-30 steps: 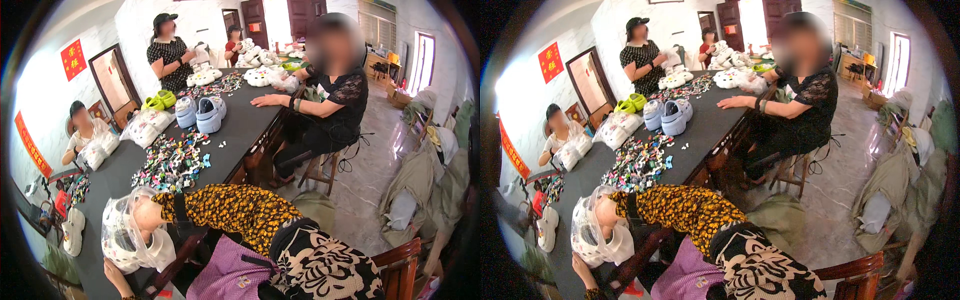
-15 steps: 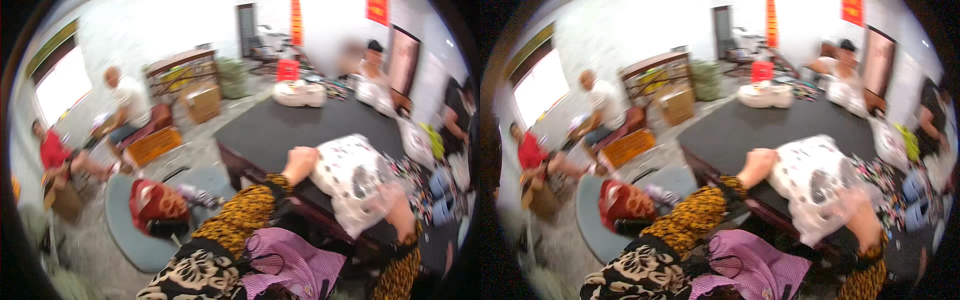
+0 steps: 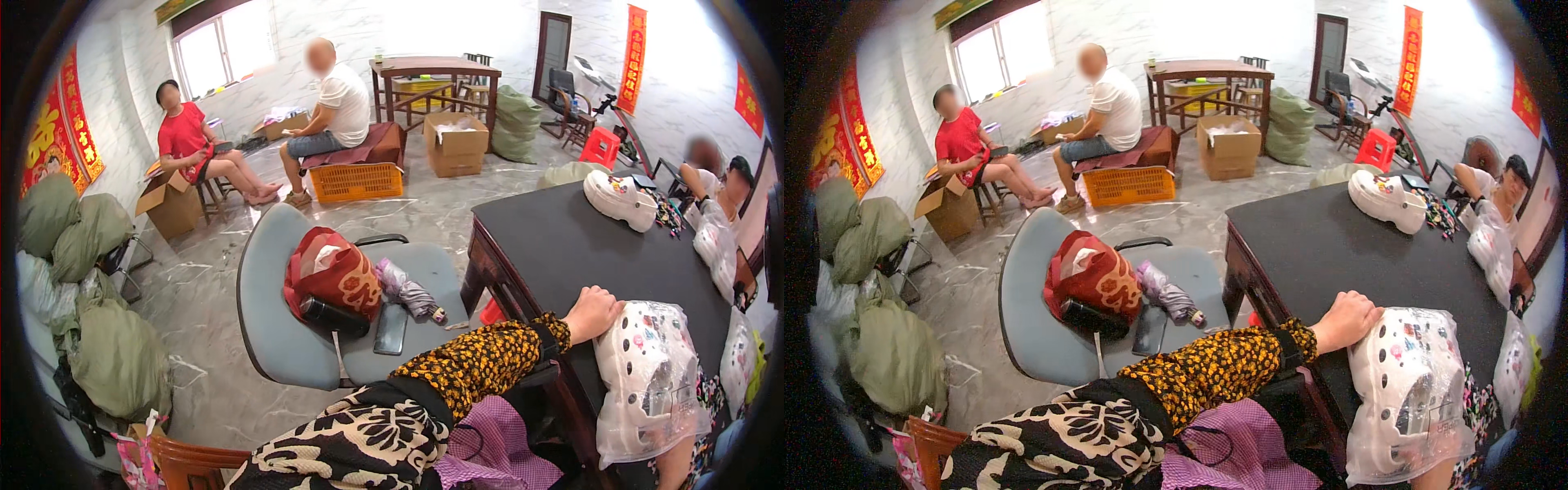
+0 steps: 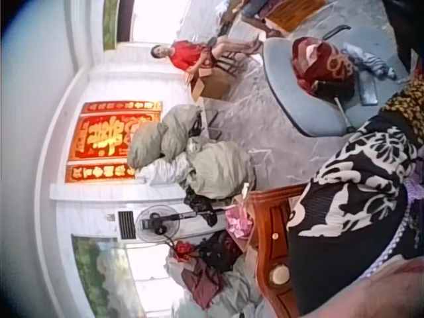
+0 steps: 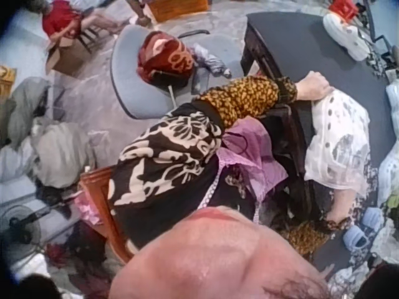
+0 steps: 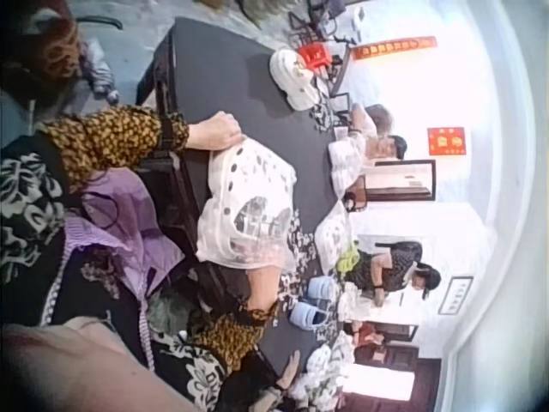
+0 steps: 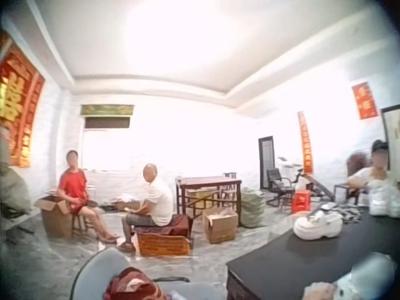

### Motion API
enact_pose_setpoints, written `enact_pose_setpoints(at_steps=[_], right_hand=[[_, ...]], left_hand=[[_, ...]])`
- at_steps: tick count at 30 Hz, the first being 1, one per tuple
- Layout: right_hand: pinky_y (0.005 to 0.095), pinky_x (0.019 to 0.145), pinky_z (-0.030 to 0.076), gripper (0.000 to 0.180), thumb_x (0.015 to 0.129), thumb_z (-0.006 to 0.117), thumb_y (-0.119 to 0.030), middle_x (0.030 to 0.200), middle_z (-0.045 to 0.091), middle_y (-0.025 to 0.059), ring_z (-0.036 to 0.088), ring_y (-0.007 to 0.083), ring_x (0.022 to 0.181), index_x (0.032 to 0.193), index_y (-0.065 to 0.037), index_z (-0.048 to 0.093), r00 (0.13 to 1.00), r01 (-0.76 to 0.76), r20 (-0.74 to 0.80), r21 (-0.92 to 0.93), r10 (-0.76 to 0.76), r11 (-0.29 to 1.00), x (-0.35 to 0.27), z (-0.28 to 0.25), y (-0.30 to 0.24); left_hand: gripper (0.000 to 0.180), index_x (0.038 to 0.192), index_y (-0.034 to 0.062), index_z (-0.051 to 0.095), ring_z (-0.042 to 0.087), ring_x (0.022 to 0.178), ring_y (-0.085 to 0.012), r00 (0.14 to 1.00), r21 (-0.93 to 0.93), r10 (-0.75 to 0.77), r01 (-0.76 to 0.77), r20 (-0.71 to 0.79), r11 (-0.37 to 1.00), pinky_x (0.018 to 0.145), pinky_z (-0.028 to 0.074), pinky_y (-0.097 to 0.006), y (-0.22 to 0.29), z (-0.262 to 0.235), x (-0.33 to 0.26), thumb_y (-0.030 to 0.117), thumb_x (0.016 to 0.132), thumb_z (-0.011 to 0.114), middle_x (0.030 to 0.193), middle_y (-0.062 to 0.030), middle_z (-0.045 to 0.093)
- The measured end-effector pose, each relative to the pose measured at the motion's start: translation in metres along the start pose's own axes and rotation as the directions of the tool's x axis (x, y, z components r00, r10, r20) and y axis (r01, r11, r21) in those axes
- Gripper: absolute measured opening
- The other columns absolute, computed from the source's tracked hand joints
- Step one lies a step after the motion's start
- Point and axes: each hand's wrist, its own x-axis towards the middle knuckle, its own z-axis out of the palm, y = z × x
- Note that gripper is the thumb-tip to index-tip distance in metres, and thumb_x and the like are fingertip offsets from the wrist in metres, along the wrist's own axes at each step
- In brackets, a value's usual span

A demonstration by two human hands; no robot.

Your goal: Attaching decorative charms to rubber clogs.

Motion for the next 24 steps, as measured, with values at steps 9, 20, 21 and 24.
enact_pose_setpoints(at_steps=[9, 20, 21, 24], right_hand=[[0.0498, 0.107, 0.031, 0.072, 0.082, 0.065, -0.046, 0.136, 0.041, 0.0295, 0.040, 0.0459, 0.125, 0.136, -0.001, 0.047, 0.998, 0.067, -0.007, -0.124, -0.068, 0.990, -0.002, 0.022, 0.032], [0.0456, 0.100, 0.039, 0.038, 0.094, 0.056, -0.025, 0.117, 0.060, 0.0220, 0.054, 0.0374, 0.112, 0.122, 0.000, 0.058, 0.944, 0.299, -0.028, -0.351, -0.329, 0.887, -0.007, -0.005, -0.018], [0.0452, 0.100, 0.040, 0.035, 0.095, 0.055, -0.024, 0.116, 0.061, 0.0213, 0.055, 0.0366, 0.111, 0.120, 0.001, 0.059, 0.935, 0.318, -0.028, -0.371, -0.353, 0.872, -0.007, -0.005, -0.019], [0.0507, 0.103, 0.033, 0.039, 0.095, 0.053, -0.028, 0.121, 0.056, 0.0262, 0.048, 0.0434, 0.116, 0.122, 0.000, 0.058, 0.943, 0.324, 0.003, -0.244, -0.333, 0.914, -0.006, -0.002, -0.015]], left_hand=[[0.034, 0.079, 0.0031, 0.064, 0.055, 0.090, -0.0321, 0.999, -0.049, -0.007, 0.009, 0.049, 0.999, 0.082, 0.039, -0.044, 0.001, -0.006, 0.000, 0.029, 0.095, 0.048, 0.086, -0.0139, 0.063], [0.035, 0.080, 0.0022, 0.064, 0.055, 0.091, -0.0332, 0.999, -0.039, -0.023, 0.025, 0.048, 0.999, 0.085, 0.039, -0.044, 0.002, -0.005, -0.001, 0.029, 0.096, 0.048, 0.088, -0.0150, 0.063], [0.035, 0.080, 0.0022, 0.064, 0.055, 0.091, -0.0332, 0.999, -0.038, -0.023, 0.025, 0.048, 0.999, 0.085, 0.039, -0.044, 0.001, -0.004, 0.000, 0.029, 0.096, 0.048, 0.088, -0.0150, 0.063], [0.035, 0.081, 0.0023, 0.064, 0.055, 0.091, -0.0330, 0.999, -0.027, -0.018, 0.019, 0.046, 0.999, 0.084, 0.039, -0.044, 0.000, -0.006, -0.002, 0.029, 0.096, 0.048, 0.088, -0.0149, 0.063]])
